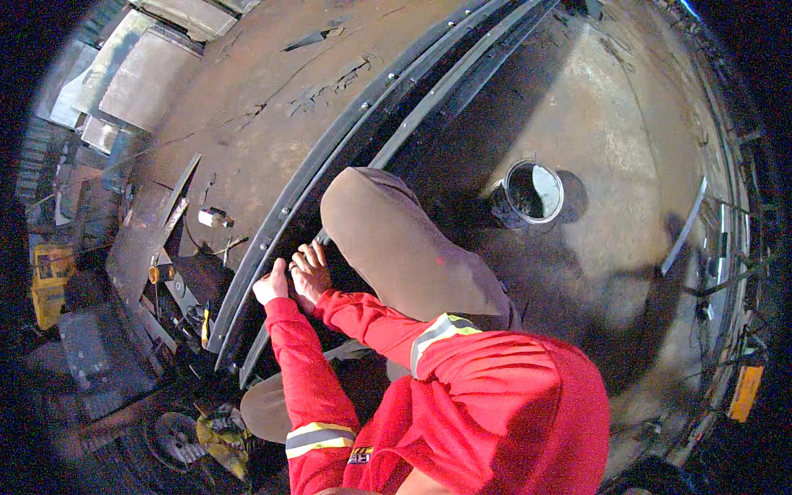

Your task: The person sits on the floor of a workshop and assembles a long metal frame. They align metal bars and secure them together using bolts and nuts, tightening the fasteners by hand.

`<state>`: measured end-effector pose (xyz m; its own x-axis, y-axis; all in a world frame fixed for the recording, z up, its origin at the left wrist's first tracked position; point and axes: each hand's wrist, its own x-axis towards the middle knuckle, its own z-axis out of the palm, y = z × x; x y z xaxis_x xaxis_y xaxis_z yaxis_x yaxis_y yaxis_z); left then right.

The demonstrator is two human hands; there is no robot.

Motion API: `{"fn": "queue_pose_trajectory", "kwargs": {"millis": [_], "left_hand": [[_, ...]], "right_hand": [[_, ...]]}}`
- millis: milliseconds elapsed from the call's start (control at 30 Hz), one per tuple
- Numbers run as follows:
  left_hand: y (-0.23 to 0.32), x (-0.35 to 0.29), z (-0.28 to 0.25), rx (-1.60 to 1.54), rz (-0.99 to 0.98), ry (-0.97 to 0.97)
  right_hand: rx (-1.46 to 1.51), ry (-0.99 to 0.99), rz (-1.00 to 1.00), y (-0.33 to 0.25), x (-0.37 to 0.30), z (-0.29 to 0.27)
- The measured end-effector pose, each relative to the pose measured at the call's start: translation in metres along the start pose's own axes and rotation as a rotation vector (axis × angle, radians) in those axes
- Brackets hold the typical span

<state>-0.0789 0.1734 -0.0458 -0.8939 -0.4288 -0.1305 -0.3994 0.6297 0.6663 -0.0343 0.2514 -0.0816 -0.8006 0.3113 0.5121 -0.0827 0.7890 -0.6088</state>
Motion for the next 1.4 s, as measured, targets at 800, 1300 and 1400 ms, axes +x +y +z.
{"fn": "queue_pose_trajectory", "kwargs": {"millis": [800,1300,1400], "left_hand": [[0.004,0.002,-0.019,0.072,-0.053,-0.158],[0.003,-0.008,-0.024,0.15,0.021,-0.241],[-0.006,0.005,-0.027,-0.013,-0.026,-0.254]], "right_hand": [[0.022,-0.036,-0.006,-0.01,0.008,-0.008],[0.046,-0.012,0.016,-0.013,0.013,-0.01],[0.061,-0.045,0.067,-0.022,0.017,-0.014]]}}
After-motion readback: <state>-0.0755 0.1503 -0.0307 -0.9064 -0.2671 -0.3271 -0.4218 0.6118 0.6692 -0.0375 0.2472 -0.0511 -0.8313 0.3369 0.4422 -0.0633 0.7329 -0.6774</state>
